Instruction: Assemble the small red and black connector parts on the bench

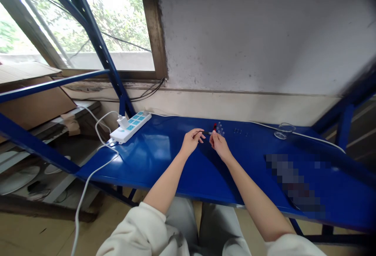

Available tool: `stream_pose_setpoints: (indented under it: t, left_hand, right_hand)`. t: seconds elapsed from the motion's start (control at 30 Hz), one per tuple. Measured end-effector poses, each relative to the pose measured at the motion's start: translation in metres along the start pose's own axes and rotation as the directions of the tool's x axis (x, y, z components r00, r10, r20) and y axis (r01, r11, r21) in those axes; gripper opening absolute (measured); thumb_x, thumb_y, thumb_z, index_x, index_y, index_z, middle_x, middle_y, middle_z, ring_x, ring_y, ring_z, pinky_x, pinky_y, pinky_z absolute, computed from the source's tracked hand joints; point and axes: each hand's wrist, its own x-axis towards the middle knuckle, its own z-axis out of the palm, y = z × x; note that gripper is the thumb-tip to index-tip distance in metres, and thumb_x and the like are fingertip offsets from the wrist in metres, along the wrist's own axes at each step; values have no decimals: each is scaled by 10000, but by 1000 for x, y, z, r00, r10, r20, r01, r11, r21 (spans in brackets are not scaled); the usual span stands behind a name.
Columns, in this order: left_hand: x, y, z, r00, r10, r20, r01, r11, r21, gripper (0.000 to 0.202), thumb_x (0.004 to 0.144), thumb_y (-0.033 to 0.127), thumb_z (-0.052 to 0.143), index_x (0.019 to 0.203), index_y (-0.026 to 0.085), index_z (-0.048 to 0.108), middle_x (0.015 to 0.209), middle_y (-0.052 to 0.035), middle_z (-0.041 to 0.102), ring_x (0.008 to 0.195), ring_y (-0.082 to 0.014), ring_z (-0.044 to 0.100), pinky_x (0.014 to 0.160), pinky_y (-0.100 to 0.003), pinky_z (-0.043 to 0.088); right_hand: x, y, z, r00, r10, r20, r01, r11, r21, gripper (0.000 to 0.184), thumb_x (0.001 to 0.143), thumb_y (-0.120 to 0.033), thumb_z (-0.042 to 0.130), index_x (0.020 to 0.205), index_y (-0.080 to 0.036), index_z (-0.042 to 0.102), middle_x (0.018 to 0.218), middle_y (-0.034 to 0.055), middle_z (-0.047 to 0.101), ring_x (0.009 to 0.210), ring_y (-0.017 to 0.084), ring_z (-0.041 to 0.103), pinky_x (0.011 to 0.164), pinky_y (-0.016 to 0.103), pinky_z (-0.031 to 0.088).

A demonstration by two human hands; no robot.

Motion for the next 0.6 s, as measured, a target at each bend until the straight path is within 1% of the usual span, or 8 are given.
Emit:
stream_pose_setpoints:
  t: [0.07, 0.13, 0.2, 0.3, 0.4, 0.5, 0.6]
  left_hand:
    - [-1, 1, 0, 1000, -14, 14, 14, 1000, 14, 265, 826, 289, 446, 998, 127, 563, 738, -43, 640, 544, -85, 580, 575, -219, 467]
    - [-1, 1, -1, 1000, -18, 23, 17, 1000, 16, 266, 826, 291, 445, 1002, 128, 560, 739, -42, 640, 548, -87, 584, 586, -224, 467]
    - [-1, 1, -1, 1000, -7, 25, 7, 1000, -1, 261, 826, 292, 446, 998, 131, 556, 738, -40, 637, 541, -88, 585, 581, -225, 464]
    - [0, 0, 0, 1000, 8, 20, -7, 999, -32, 239, 826, 287, 445, 982, 134, 542, 731, -29, 621, 523, -85, 583, 563, -217, 454]
    - [-1, 0, 2, 1000, 20, 14, -20, 999, -28, 208, 835, 279, 428, 960, 141, 521, 688, -3, 579, 514, -79, 573, 549, -203, 443]
    - [-2, 3, 4, 999, 36, 13, -36, 999, 38, 187, 858, 281, 382, 930, 156, 502, 639, 24, 527, 510, -70, 549, 551, -193, 434]
    - [-6, 7, 6, 999, 47, 0, -46, 983, 180, 207, 882, 304, 326, 906, 178, 489, 621, 38, 503, 503, -62, 511, 573, -191, 426]
  right_hand:
    - [0, -2, 2, 1000, -1, 9, 0, 994, 105, 514, 788, -656, 252, 599, -206, 412, 485, -27, 423, 415, 98, 393, 417, 217, 323]
    - [0, -3, 3, 1000, -16, 21, 12, 989, 147, 490, 771, -656, 313, 596, -207, 398, 487, -37, 405, 410, 89, 374, 410, 212, 314]
    - [-1, -3, 4, 999, -35, 28, 31, 990, 139, 474, 767, -647, 336, 599, -208, 392, 497, -40, 397, 420, 87, 367, 412, 210, 310]
    - [-1, -4, 3, 998, -64, 16, 62, 992, 106, 461, 781, -631, 320, 613, -209, 399, 512, -37, 399, 438, 91, 373, 424, 210, 313]
    - [-2, -5, 2, 995, -96, 2, 96, 993, 72, 448, 793, -607, 328, 618, -205, 418, 526, -34, 417, 456, 91, 387, 446, 208, 323]
    - [-3, -5, 1, 992, -125, -24, 126, 992, 30, 445, 808, -582, 329, 612, -197, 434, 540, -26, 438, 477, 91, 398, 471, 207, 332]
    - [-4, -5, 2, 991, -131, -28, 132, 991, 21, 451, 811, -579, 324, 611, -194, 447, 551, -18, 461, 494, 97, 417, 496, 212, 351]
